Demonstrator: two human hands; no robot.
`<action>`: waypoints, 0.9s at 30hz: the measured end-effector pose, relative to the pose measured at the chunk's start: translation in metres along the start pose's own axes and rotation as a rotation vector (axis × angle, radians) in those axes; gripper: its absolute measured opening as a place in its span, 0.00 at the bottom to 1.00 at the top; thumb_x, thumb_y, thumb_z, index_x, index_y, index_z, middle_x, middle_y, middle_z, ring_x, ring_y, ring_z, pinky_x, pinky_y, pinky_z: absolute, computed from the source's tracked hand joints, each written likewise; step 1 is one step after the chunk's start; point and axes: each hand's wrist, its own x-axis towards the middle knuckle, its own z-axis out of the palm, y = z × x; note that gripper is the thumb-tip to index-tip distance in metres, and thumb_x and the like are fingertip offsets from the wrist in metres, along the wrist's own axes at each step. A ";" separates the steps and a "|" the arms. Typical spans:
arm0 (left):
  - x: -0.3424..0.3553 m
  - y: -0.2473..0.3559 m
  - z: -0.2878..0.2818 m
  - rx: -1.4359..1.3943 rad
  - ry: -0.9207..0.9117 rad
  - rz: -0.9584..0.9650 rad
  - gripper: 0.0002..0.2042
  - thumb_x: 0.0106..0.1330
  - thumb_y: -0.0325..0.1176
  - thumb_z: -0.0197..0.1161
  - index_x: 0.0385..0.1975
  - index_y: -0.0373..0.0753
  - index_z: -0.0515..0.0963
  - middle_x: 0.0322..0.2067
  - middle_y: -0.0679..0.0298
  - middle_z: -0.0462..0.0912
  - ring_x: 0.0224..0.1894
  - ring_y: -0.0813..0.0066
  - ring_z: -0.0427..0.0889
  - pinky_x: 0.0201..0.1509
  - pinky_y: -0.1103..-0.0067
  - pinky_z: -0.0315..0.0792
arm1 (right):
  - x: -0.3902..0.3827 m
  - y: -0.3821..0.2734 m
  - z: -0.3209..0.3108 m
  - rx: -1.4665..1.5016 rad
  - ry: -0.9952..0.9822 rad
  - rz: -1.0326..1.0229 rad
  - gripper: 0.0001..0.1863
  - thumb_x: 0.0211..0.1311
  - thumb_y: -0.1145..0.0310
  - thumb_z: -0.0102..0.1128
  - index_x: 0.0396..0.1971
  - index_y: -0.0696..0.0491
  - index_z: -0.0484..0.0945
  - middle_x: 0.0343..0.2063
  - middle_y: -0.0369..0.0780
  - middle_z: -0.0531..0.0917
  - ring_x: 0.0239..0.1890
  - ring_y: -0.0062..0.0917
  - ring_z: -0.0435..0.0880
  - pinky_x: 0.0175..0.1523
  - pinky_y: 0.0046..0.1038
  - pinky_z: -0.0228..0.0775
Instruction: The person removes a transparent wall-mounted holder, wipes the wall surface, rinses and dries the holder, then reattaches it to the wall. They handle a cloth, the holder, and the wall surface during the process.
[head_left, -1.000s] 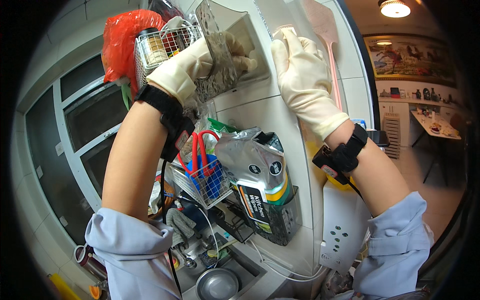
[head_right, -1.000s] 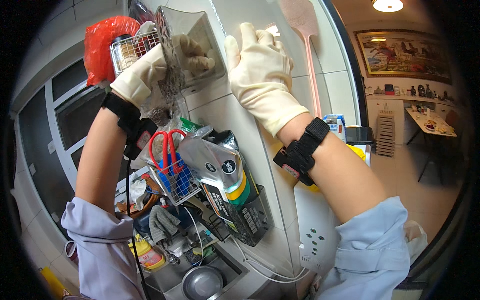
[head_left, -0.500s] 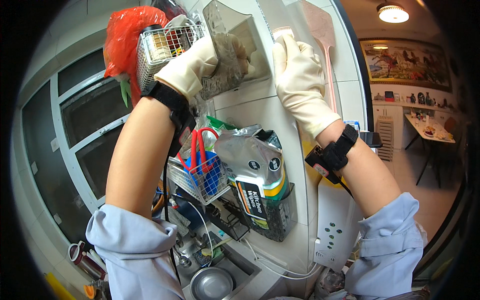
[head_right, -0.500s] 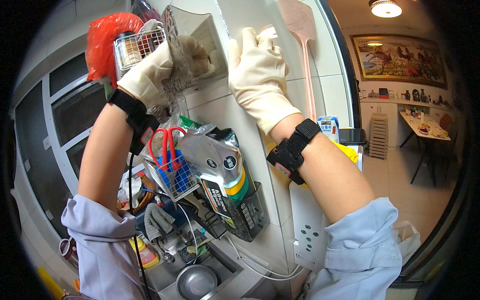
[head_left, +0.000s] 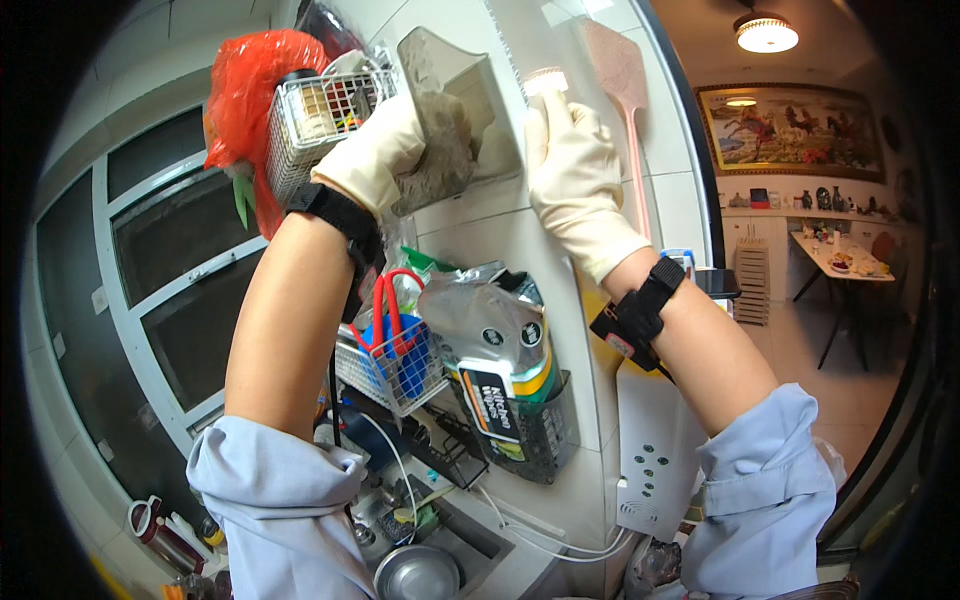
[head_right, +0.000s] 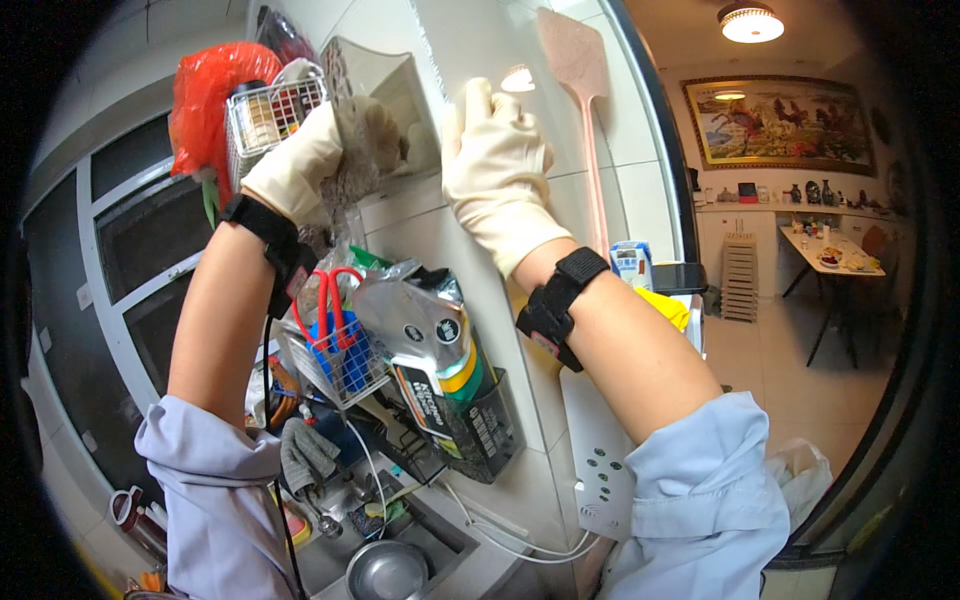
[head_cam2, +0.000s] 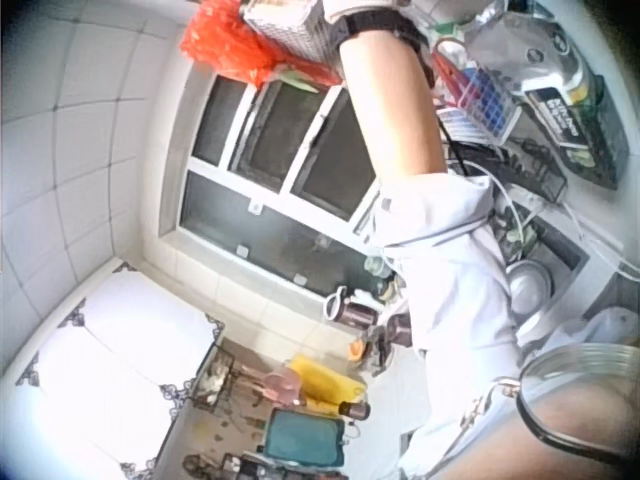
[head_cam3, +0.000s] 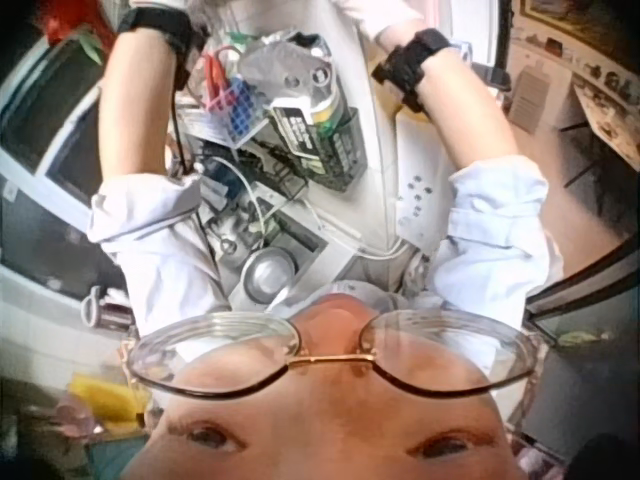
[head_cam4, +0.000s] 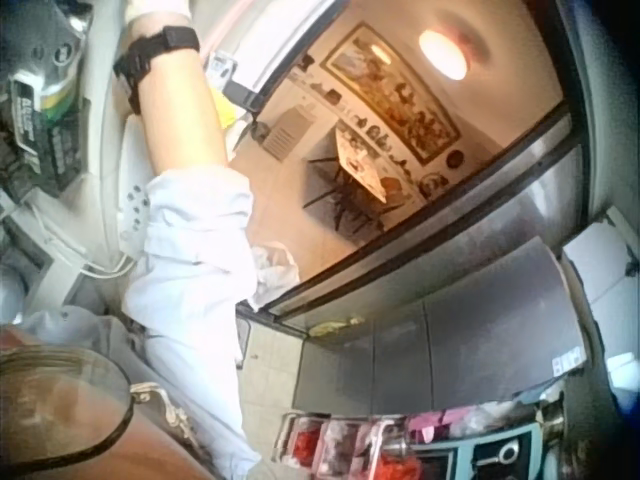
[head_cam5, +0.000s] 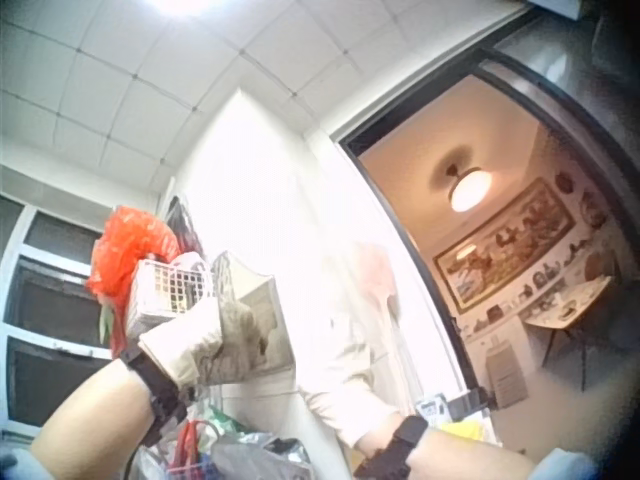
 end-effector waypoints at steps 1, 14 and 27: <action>-0.006 0.000 0.000 -0.083 0.017 -0.025 0.12 0.61 0.37 0.65 0.34 0.32 0.79 0.32 0.56 0.83 0.33 0.69 0.82 0.38 0.77 0.77 | 0.000 0.000 0.001 -0.011 0.006 -0.005 0.17 0.69 0.54 0.48 0.47 0.51 0.71 0.41 0.50 0.80 0.41 0.47 0.82 0.44 0.47 0.73; 0.002 0.033 0.013 1.074 -0.048 0.070 0.12 0.58 0.31 0.69 0.37 0.29 0.82 0.31 0.59 0.85 0.35 0.72 0.82 0.42 0.76 0.76 | 0.000 -0.004 -0.008 -0.120 -0.033 0.030 0.26 0.71 0.53 0.46 0.60 0.53 0.68 0.48 0.50 0.78 0.46 0.46 0.79 0.51 0.47 0.70; 0.009 0.030 0.003 0.986 -0.164 0.108 0.16 0.60 0.36 0.70 0.42 0.30 0.82 0.35 0.57 0.86 0.37 0.71 0.84 0.44 0.75 0.78 | 0.001 -0.003 -0.001 -0.031 0.016 -0.035 0.15 0.69 0.57 0.50 0.46 0.52 0.71 0.41 0.51 0.80 0.42 0.47 0.81 0.43 0.49 0.71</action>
